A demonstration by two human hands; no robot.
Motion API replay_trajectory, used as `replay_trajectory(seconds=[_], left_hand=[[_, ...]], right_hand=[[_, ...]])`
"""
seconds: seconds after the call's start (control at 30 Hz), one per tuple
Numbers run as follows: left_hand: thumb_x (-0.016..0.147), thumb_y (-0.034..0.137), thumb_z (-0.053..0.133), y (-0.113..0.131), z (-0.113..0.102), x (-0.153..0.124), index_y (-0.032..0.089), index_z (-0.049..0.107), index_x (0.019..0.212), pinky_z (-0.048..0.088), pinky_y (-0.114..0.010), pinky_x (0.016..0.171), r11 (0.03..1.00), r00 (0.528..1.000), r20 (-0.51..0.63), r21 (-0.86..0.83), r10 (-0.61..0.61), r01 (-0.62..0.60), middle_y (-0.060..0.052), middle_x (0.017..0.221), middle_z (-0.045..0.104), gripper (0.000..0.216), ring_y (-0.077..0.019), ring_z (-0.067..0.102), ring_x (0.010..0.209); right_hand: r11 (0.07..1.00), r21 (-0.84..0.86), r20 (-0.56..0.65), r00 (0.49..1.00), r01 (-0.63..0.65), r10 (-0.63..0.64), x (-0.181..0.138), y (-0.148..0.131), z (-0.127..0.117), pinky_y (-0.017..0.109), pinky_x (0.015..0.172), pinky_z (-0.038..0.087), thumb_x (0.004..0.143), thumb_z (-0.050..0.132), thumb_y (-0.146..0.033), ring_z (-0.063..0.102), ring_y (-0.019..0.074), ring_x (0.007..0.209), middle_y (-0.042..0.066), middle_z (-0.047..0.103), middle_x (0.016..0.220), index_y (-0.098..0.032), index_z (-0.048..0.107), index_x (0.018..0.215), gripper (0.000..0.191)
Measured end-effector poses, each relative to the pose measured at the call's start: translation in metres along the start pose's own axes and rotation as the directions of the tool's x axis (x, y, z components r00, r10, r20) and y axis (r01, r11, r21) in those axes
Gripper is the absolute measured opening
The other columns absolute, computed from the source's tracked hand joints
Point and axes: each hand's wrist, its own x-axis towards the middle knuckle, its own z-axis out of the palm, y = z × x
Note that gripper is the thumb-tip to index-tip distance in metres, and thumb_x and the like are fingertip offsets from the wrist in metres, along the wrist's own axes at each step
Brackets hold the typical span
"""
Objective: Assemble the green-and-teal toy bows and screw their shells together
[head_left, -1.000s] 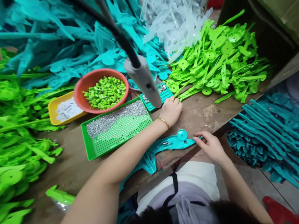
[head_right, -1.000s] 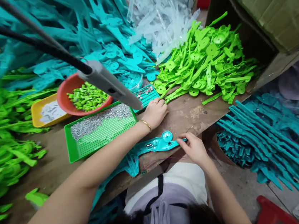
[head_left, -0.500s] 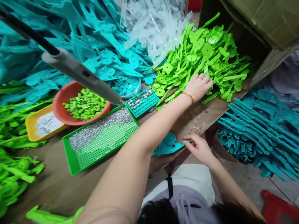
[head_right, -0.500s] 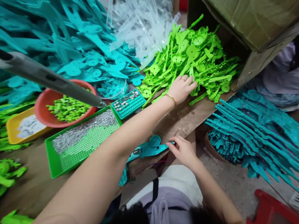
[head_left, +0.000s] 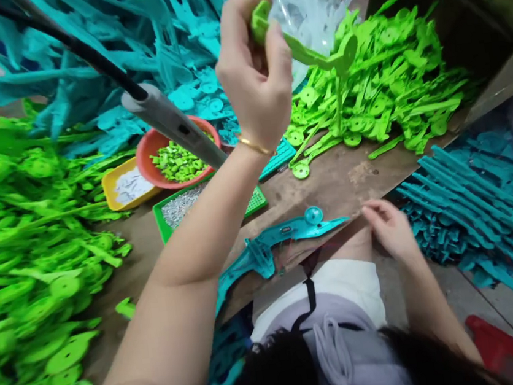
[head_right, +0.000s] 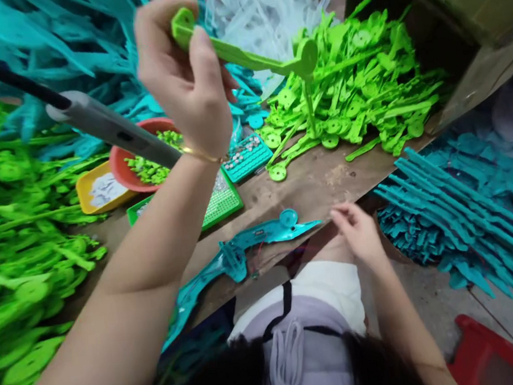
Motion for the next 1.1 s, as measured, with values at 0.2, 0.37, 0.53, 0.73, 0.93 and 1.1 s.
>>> replay_trajectory(seconds=[0.2, 0.37, 0.53, 0.73, 0.93, 1.1], left_hand=[[0.097, 0.02, 0.044, 0.073, -0.045, -0.033, 0.029, 0.051, 0.127, 0.054, -0.02, 0.067, 0.883, 0.861, 0.28, 0.081, 0.425, -0.463, 0.002, 0.116, 0.068, 0.032, -0.0127, 0.071, 0.09], [0.1, 0.031, 0.043, 0.05, -0.056, -0.028, 0.022, 0.054, 0.121, 0.051, -0.019, 0.064, 0.947, 0.939, 0.232, 0.139, 0.253, -0.29, -0.003, 0.107, 0.066, 0.026, -0.0093, 0.067, 0.072], [0.1, 0.04, 0.041, 0.057, -0.074, -0.051, 0.023, 0.056, 0.12, 0.055, -0.021, 0.068, 0.988, 0.917, 0.398, 0.15, -0.017, -0.046, -0.001, 0.095, 0.067, 0.029, -0.01, 0.067, 0.074], [0.099, 0.032, 0.043, 0.062, -0.068, -0.083, 0.022, 0.057, 0.124, 0.057, -0.027, 0.08, 0.978, 0.887, 0.42, 0.16, -0.192, 0.136, -0.005, 0.105, 0.068, 0.03, -0.0155, 0.069, 0.091], [0.098, 0.027, 0.044, 0.06, -0.065, -0.081, 0.023, 0.058, 0.125, 0.058, -0.026, 0.074, 0.958, 0.916, 0.399, 0.277, -0.048, -0.071, -0.004, 0.104, 0.07, 0.031, -0.0129, 0.068, 0.08], [0.095, 0.025, 0.054, 0.055, -0.081, -0.053, 0.029, 0.057, 0.125, 0.053, -0.021, 0.061, 0.93, 0.964, 0.003, 0.26, 0.267, -0.259, 0.0, 0.112, 0.067, 0.031, -0.0103, 0.067, 0.082]], right_hand=[[0.932, -0.225, -0.188, 0.926, 0.284, -0.327, 0.031, -0.045, 0.03, 0.035, 0.07, 0.052, 0.076, 0.073, -0.048, 0.052, 0.0118, 0.067, 0.008, 0.058, 0.112, -0.023, 0.054, 0.132, 0.065], [0.949, -0.242, 0.002, 0.978, 0.204, -0.209, 0.073, -0.048, 0.058, 0.038, 0.073, 0.051, 0.072, 0.075, -0.046, 0.052, 0.0143, 0.067, 0.005, 0.062, 0.091, -0.017, 0.065, 0.107, 0.046], [0.894, 0.42, 0.337, 0.941, -0.157, 0.007, 0.057, -0.061, 0.065, 0.02, 0.039, 0.03, 0.076, 0.066, -0.059, 0.048, 0.0072, 0.054, 0.001, 0.063, 0.089, -0.023, 0.06, 0.098, 0.043], [0.844, 0.53, 0.138, 0.99, -0.087, 0.015, 0.046, -0.058, 0.074, 0.017, 0.041, 0.035, 0.065, 0.081, -0.049, 0.049, 0.0051, 0.054, -0.004, 0.058, 0.083, -0.026, 0.059, 0.107, 0.052], [0.909, 0.414, -0.031, 0.998, 0.054, -0.046, 0.049, -0.055, 0.078, 0.018, 0.04, 0.037, 0.076, 0.072, -0.051, 0.049, 0.0051, 0.05, -0.004, 0.058, 0.073, -0.023, 0.063, 0.1, 0.038], [0.78, 0.626, -0.163, 0.975, -0.015, 0.15, 0.103, -0.056, 0.047, 0.014, 0.035, 0.036, 0.079, 0.067, -0.061, 0.05, 0.0039, 0.048, -0.005, 0.053, 0.068, -0.019, 0.06, 0.086, 0.043]])
